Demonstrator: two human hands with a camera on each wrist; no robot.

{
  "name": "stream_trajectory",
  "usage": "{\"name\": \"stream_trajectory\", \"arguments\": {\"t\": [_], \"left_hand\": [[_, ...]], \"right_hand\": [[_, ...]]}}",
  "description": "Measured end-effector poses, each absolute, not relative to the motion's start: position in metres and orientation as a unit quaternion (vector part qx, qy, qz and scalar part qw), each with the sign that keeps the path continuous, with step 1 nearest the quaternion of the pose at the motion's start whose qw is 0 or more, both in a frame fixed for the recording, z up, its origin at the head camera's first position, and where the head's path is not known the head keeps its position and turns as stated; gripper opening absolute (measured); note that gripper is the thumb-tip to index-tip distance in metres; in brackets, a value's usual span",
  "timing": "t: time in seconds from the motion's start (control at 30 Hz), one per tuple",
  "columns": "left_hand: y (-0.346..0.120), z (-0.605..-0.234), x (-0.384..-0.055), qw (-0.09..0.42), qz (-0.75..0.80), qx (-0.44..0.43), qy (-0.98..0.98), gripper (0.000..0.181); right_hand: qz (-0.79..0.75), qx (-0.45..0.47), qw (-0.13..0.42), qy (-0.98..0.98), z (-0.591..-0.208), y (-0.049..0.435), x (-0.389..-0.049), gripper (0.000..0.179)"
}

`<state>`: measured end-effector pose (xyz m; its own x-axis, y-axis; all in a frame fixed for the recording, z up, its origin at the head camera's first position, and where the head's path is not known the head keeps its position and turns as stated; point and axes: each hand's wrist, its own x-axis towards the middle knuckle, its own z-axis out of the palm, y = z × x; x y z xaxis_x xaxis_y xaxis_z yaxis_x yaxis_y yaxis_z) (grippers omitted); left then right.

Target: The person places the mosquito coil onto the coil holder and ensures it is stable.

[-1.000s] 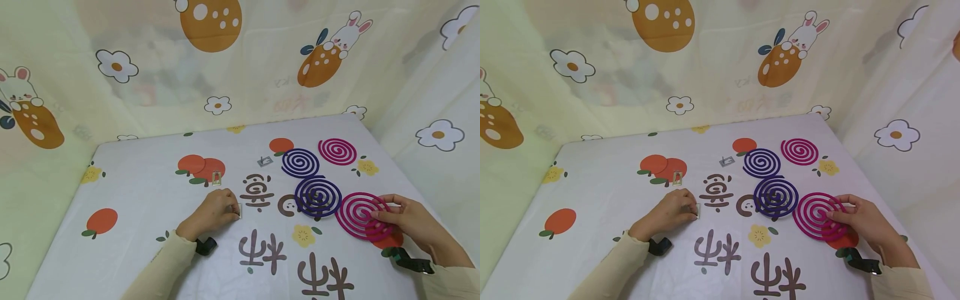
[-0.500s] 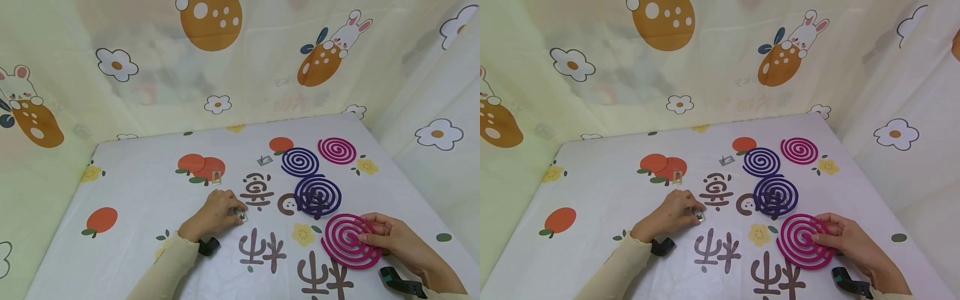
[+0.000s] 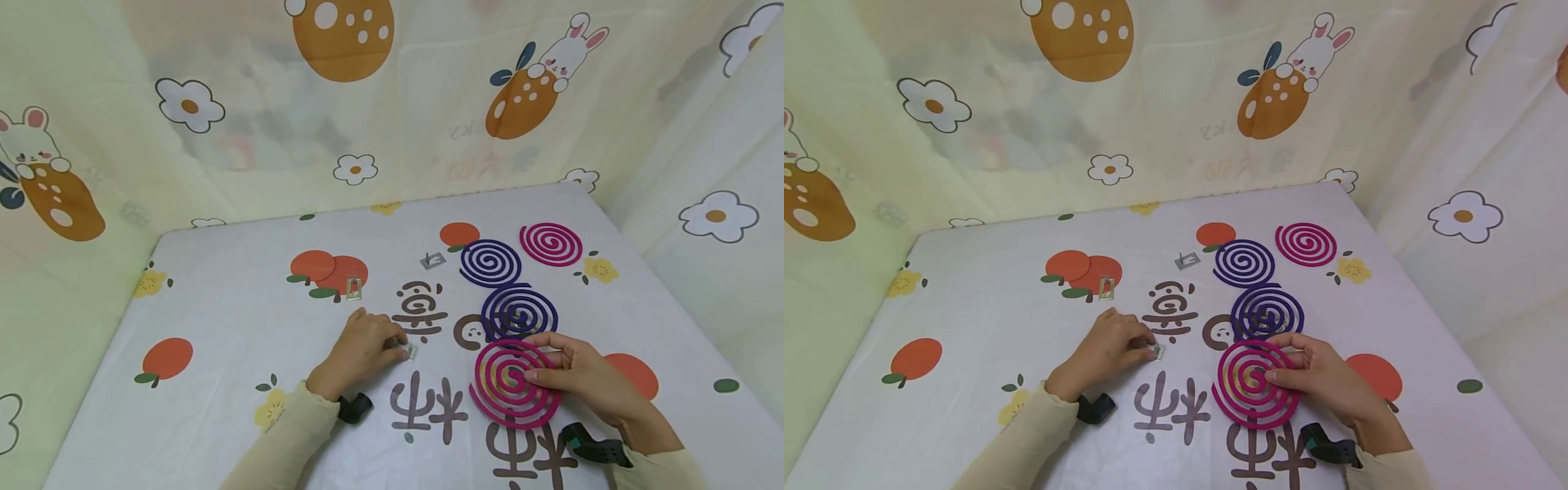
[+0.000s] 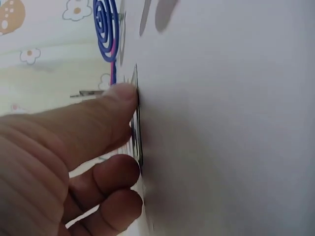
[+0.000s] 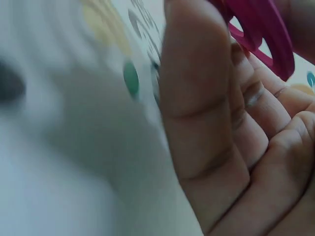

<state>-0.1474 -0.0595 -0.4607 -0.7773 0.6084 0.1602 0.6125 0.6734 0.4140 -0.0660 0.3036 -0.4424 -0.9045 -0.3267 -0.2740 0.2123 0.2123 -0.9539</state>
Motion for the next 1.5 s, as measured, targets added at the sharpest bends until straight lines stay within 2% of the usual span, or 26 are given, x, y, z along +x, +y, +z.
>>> {"name": "stream_trajectory", "arguments": {"t": [0.3, 0.43, 0.57, 0.7, 0.9, 1.07, 1.33, 1.5], "left_hand": [[-0.055, -0.458, -0.141, 0.002, -0.226, -0.304, -0.926, 0.020], [-0.050, -0.456, -0.138, 0.017, -0.214, -0.312, -0.926, 0.023], [-0.046, -0.457, -0.142, 0.029, -0.201, -0.333, -0.921, 0.013], [-0.046, -0.458, -0.146, 0.015, -0.206, -0.351, -0.913, 0.002], [-0.048, -0.456, -0.151, -0.030, -0.226, -0.358, -0.905, 0.015], [-0.048, -0.454, -0.155, -0.051, -0.215, -0.366, -0.904, 0.016], [-0.045, -0.450, -0.160, -0.060, -0.203, -0.378, -0.901, 0.016], [-0.046, -0.449, -0.155, -0.031, -0.193, -0.360, -0.912, 0.011]], "right_hand": [[-0.635, -0.053, 0.208, 0.742, -0.444, 0.264, -0.080, 0.060], [-0.630, -0.043, 0.211, 0.747, -0.445, 0.256, -0.085, 0.062], [-0.631, -0.042, 0.208, 0.747, -0.446, 0.251, -0.088, 0.062], [-0.646, -0.051, 0.208, 0.732, -0.448, 0.248, -0.089, 0.060], [-0.662, -0.051, 0.211, 0.717, -0.451, 0.248, -0.089, 0.059], [-0.658, -0.044, 0.214, 0.720, -0.453, 0.248, -0.090, 0.061], [-0.662, -0.043, 0.217, 0.716, -0.454, 0.247, -0.090, 0.060], [-0.663, -0.043, 0.216, 0.715, -0.455, 0.246, -0.091, 0.060]]}}
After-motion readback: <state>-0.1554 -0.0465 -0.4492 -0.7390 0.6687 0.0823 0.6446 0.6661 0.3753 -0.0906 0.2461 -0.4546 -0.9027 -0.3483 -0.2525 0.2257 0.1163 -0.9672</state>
